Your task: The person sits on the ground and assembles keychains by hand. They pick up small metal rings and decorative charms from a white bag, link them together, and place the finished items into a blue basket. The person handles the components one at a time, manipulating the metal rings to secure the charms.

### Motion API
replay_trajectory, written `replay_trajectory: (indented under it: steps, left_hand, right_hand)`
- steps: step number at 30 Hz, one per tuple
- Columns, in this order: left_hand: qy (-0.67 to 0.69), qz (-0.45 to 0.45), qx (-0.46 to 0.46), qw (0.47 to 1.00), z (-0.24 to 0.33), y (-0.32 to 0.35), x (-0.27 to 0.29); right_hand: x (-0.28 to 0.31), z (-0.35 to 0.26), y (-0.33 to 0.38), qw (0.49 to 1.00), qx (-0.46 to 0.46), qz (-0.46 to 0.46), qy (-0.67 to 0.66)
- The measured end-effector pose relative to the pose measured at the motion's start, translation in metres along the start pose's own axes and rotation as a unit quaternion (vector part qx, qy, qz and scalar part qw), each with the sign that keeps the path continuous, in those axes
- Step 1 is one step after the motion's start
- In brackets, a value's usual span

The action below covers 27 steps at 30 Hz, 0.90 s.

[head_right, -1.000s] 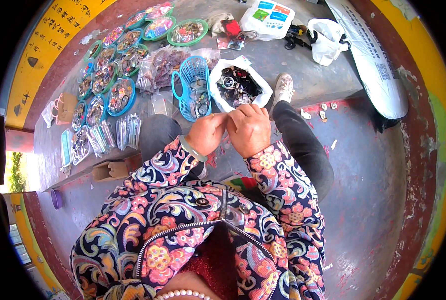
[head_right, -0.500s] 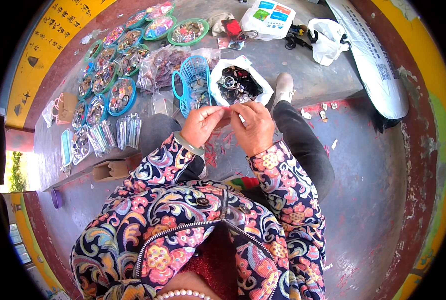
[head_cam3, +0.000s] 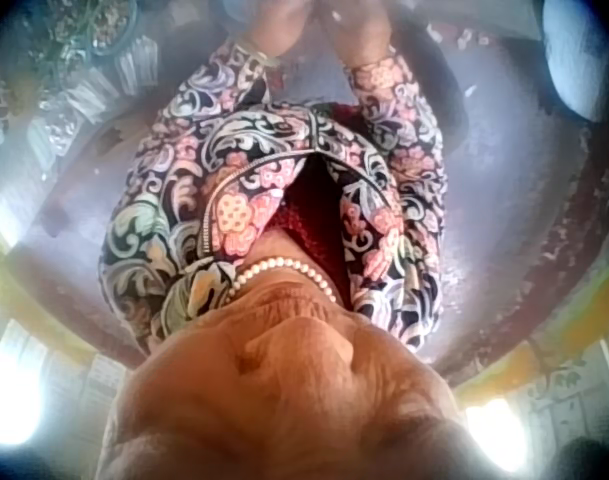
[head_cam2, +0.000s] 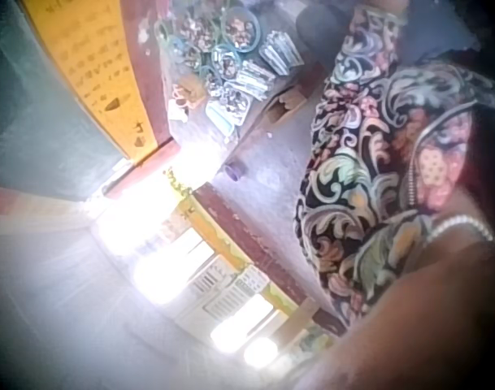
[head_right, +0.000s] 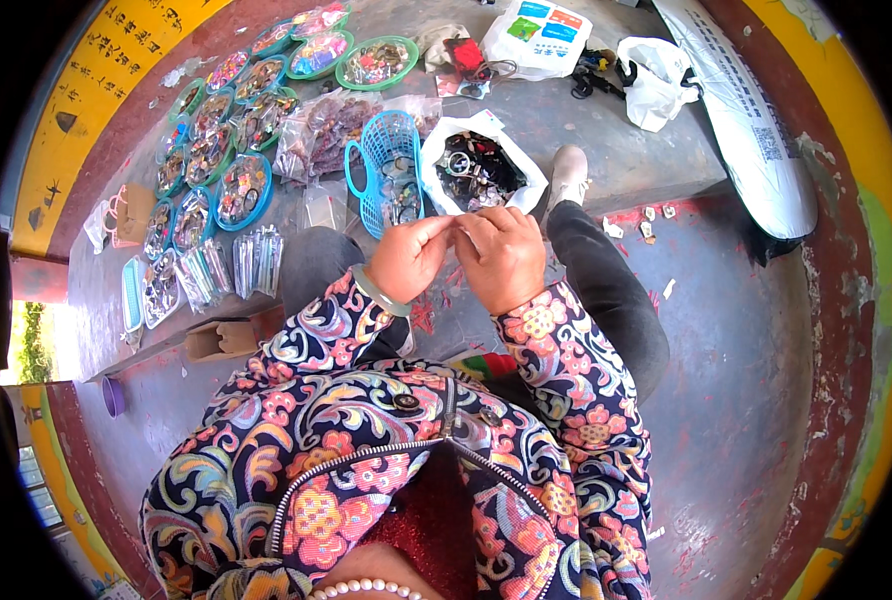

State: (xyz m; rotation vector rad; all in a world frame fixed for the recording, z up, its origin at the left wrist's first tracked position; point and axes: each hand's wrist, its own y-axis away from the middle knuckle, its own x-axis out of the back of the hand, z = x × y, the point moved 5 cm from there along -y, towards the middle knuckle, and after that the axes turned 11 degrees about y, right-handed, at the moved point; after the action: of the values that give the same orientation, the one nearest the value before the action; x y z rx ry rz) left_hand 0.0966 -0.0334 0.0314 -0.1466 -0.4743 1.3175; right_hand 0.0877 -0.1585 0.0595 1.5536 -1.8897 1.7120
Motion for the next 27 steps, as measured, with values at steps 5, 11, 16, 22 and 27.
replay_trajectory:
  steps: [5,11,16,22,27]
  left_hand:
    - [-0.088,-0.047,0.001,0.995,0.009,0.000,-0.004]
    - [-0.079,-0.051,-0.018,0.995,0.004,0.001,-0.006]
    - [-0.037,-0.027,-0.020,0.999,0.003,0.001,-0.004]
    - [0.094,-0.003,0.091,0.991,-0.010,0.003,-0.003]
    - [0.231,0.021,0.153,0.961,-0.032,0.007,-0.006]
  right_hand:
    - [0.002,-0.008,0.000,0.996,0.046,-0.007,0.076]
    - [0.004,-0.010,0.000,0.994,0.052,-0.013,0.091]
    - [0.003,-0.004,-0.001,0.999,0.027,0.010,0.045]
    - [0.003,0.006,-0.002,0.998,-0.037,0.020,-0.035]
    - [0.006,0.000,-0.004,1.000,0.006,0.008,-0.003]
